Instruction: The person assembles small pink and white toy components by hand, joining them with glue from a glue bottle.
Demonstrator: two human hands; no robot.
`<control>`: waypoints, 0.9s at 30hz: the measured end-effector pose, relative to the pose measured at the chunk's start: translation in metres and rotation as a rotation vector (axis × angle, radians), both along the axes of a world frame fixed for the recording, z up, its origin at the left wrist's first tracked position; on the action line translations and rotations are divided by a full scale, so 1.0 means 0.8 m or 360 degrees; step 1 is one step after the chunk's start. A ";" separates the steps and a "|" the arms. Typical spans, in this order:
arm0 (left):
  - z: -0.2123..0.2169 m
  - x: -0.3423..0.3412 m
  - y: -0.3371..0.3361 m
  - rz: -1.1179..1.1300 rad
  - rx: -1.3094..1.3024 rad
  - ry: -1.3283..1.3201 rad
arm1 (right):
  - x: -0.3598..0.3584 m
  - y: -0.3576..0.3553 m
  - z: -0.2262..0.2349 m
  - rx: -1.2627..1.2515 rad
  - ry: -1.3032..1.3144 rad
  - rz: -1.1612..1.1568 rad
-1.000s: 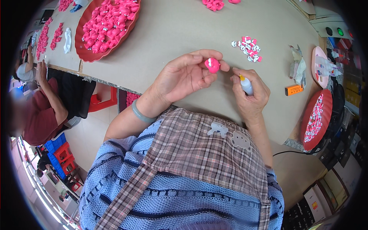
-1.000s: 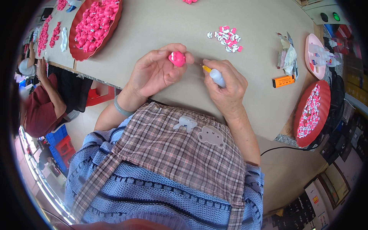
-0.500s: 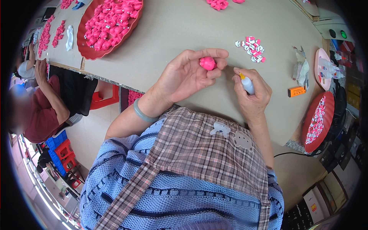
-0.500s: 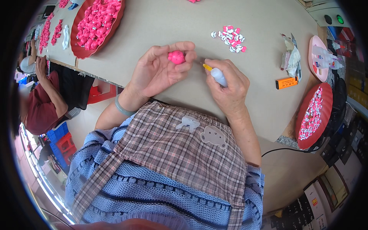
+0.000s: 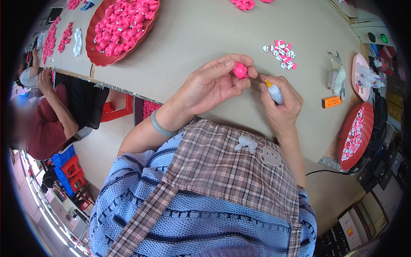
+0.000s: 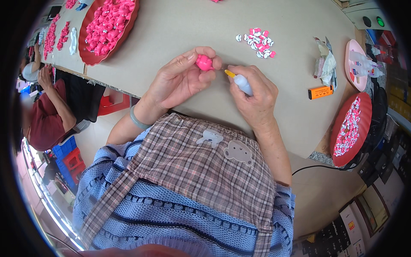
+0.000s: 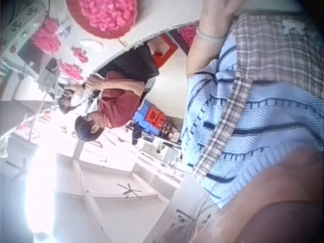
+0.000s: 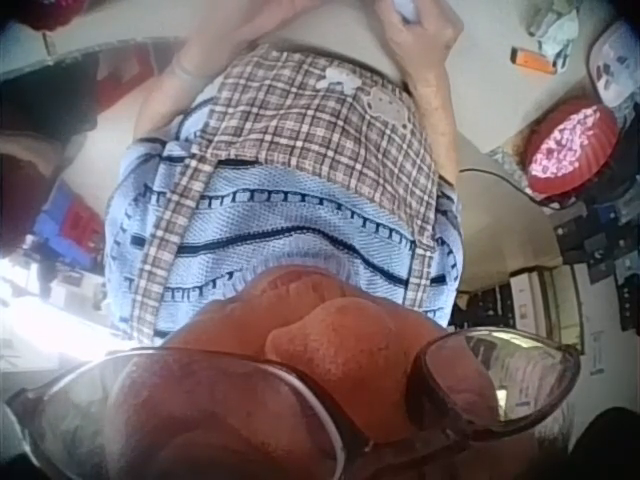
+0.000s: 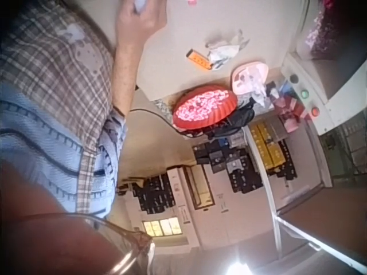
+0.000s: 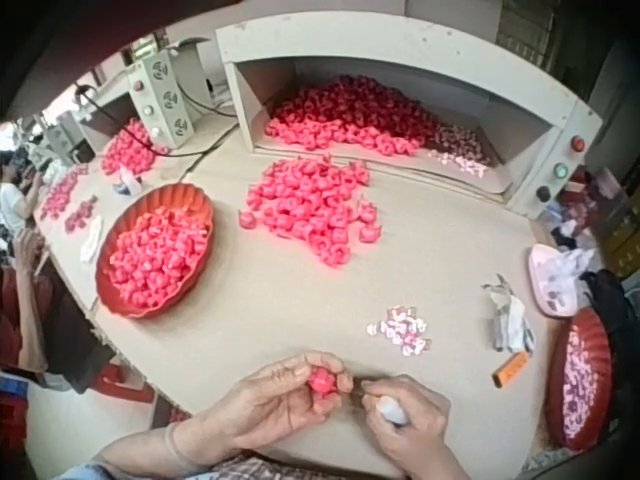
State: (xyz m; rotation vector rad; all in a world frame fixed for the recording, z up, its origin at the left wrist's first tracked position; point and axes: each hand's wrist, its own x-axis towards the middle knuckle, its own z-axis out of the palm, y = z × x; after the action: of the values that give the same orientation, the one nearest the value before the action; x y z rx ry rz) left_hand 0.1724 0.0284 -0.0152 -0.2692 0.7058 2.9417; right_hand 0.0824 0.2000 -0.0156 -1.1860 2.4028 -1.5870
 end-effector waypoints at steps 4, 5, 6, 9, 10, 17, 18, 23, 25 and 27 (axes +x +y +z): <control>-0.002 -0.001 -0.001 0.0010 -0.0015 0.0011 | 0.001 -0.001 0.002 0.0018 -0.0018 -0.0004; -0.004 -0.001 0.000 0.0012 -0.0011 0.0040 | 0.000 -0.001 0.002 0.0024 -0.0014 0.0003; -0.005 0.000 0.001 0.0015 -0.0008 0.0068 | 0.000 -0.001 0.003 0.0031 -0.0009 0.0010; -0.008 -0.003 -0.001 -0.0063 0.0047 0.0193 | 0.001 0.000 0.003 0.0042 -0.0051 0.0008; -0.007 -0.002 0.000 -0.0063 0.0047 0.0192 | 0.001 0.000 0.003 0.0042 -0.0052 0.0007; -0.010 -0.001 0.000 -0.0056 0.0081 0.0093 | 0.001 0.001 0.004 0.0066 -0.0031 0.0012; -0.009 -0.001 0.000 -0.0051 0.0080 0.0078 | 0.001 0.001 0.004 0.0072 -0.0036 0.0016; -0.008 -0.001 0.001 -0.0043 0.0027 0.0082 | 0.000 0.000 0.003 0.0048 -0.0011 0.0014; -0.008 -0.002 0.001 -0.0038 0.0022 0.0079 | 0.000 0.000 0.003 0.0033 -0.0003 0.0016; -0.011 -0.003 0.001 -0.0038 0.0033 0.0089 | 0.000 0.000 0.005 0.0065 -0.0015 0.0018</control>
State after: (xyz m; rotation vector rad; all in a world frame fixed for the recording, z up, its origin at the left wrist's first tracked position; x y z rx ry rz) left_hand 0.1704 0.0288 -0.0236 -0.1761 0.6800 2.9423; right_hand 0.0822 0.2000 -0.0115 -1.1808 2.4060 -1.5294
